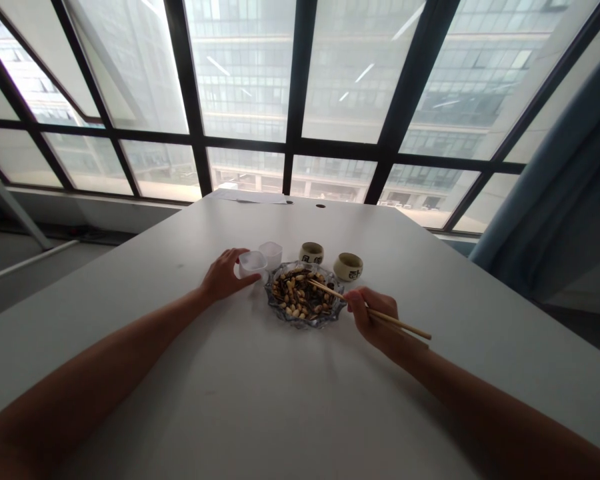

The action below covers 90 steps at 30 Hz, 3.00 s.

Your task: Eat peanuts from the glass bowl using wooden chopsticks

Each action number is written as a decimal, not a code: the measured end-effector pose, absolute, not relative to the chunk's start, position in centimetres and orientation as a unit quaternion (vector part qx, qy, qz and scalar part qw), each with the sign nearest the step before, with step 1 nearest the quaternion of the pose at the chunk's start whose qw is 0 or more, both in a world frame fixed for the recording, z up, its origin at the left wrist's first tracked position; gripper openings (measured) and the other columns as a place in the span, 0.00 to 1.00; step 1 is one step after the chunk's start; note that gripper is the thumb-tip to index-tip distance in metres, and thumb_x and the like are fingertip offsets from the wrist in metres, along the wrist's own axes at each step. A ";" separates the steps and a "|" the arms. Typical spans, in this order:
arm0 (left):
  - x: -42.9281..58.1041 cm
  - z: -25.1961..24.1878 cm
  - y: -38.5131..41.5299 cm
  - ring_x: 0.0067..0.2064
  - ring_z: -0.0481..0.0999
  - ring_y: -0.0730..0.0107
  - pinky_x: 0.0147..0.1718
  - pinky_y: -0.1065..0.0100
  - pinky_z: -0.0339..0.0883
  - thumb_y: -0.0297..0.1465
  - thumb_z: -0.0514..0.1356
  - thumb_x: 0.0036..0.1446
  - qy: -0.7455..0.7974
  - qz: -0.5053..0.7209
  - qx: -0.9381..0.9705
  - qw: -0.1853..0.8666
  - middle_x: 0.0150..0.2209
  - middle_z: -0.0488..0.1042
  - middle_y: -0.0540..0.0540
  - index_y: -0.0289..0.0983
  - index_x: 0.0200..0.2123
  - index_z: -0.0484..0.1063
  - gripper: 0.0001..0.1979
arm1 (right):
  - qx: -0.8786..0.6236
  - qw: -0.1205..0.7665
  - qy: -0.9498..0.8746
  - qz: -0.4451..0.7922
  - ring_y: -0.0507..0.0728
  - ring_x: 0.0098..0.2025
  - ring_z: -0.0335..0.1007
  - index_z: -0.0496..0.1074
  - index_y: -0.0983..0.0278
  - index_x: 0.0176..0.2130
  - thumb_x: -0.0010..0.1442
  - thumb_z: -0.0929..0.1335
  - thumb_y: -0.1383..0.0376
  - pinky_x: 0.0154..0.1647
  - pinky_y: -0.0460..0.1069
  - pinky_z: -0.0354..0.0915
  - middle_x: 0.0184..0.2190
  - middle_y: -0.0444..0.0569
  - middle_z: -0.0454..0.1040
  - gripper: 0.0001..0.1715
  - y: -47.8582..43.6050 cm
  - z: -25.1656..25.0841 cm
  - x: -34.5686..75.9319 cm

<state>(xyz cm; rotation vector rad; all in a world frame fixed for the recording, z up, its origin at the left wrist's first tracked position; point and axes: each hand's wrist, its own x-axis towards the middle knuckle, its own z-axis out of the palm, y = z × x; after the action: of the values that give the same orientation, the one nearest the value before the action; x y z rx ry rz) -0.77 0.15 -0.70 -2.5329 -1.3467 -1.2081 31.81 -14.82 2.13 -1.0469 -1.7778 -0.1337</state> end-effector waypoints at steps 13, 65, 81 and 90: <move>-0.7 -0.7 0.2 0.45 0.76 0.55 0.46 0.55 0.72 0.51 0.66 0.50 -0.433 -0.382 -0.816 0.007 0.47 0.75 0.40 0.39 0.52 0.68 0.31 | -0.442 0.385 -0.809 -0.054 0.50 0.19 0.60 0.64 0.61 0.23 0.70 0.60 0.53 0.23 0.46 0.57 0.18 0.44 0.66 0.27 -14.7 3.7 31.6; -0.2 -0.5 -0.2 0.47 0.76 0.54 0.49 0.54 0.71 0.50 0.65 0.51 -0.391 -0.377 -0.839 0.006 0.48 0.76 0.40 0.40 0.54 0.68 0.31 | -0.467 0.451 -0.761 -0.025 0.51 0.17 0.65 0.70 0.61 0.24 0.68 0.63 0.51 0.20 0.46 0.60 0.17 0.45 0.71 0.26 -13.7 4.4 33.0; -0.3 -0.7 0.1 0.49 0.76 0.53 0.51 0.53 0.71 0.49 0.64 0.53 -0.383 -0.371 -0.846 0.016 0.49 0.75 0.39 0.39 0.55 0.67 0.31 | -0.425 0.384 -0.815 -0.094 0.55 0.27 0.73 0.75 0.62 0.30 0.68 0.64 0.49 0.29 0.48 0.64 0.25 0.49 0.78 0.24 -13.9 3.9 32.4; -0.4 -0.9 0.4 0.50 0.76 0.52 0.51 0.53 0.71 0.49 0.64 0.53 -0.381 -0.368 -0.848 0.024 0.49 0.75 0.39 0.38 0.55 0.67 0.31 | -0.419 0.344 -0.836 -0.092 0.55 0.28 0.74 0.74 0.62 0.31 0.70 0.63 0.50 0.30 0.48 0.64 0.27 0.49 0.77 0.24 -13.9 3.4 32.2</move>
<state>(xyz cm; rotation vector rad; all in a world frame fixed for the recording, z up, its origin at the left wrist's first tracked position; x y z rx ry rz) -0.36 0.35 -0.93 -2.6246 -1.1791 -1.1389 32.18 -13.91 3.44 -1.0876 -2.1706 -0.2378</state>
